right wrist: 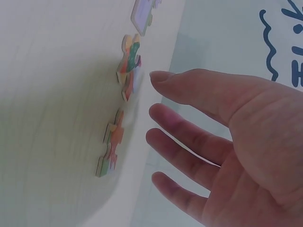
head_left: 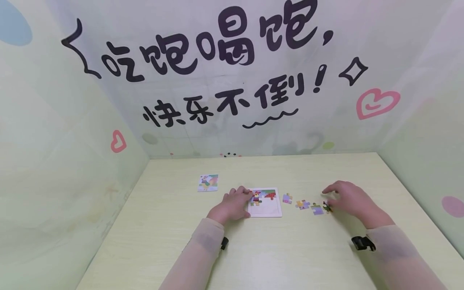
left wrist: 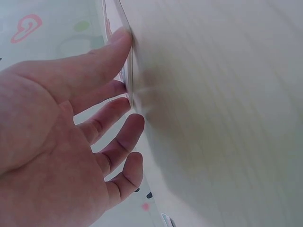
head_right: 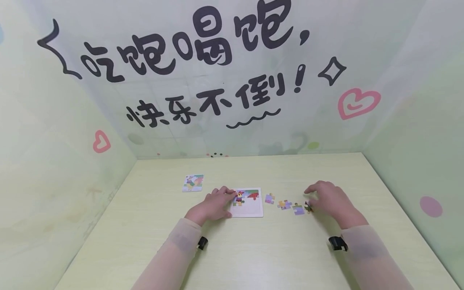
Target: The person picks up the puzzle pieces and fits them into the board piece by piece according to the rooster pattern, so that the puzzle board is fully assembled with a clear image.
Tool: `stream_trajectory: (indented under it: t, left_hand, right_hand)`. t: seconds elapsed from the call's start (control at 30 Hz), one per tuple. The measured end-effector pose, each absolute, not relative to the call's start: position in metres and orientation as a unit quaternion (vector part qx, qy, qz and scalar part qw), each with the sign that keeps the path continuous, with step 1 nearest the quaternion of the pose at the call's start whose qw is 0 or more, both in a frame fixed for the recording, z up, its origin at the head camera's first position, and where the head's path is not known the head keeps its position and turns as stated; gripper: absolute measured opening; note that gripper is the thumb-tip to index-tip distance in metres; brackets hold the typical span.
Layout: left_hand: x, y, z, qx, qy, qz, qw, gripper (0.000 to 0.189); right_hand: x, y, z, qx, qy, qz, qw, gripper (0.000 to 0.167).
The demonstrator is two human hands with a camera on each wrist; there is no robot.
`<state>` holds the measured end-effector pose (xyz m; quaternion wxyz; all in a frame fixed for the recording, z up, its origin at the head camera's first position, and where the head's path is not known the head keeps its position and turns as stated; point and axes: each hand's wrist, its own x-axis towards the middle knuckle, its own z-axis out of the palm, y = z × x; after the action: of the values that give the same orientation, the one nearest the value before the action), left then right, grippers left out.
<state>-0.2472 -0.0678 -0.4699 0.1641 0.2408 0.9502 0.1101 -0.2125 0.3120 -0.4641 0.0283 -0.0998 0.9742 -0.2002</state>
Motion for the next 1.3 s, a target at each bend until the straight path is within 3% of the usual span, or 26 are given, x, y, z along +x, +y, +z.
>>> stream_trajectory:
  t: [0.63, 1.3]
  left_hand:
    - [-0.2463, -0.0705, -0.4688, 0.238, 0.949, 0.116, 0.168, 0.078]
    - [-0.2467, -0.0689, -0.4688, 0.239, 0.949, 0.119, 0.168, 0.078]
  right_hand:
    - [-0.2083, 0.3200, -0.4700, -0.106, 0.972, -0.202, 0.063, 0.029]
    - [-0.2047, 0.3223, -0.4701, -0.135, 0.964, -0.220, 0.062, 0.025]
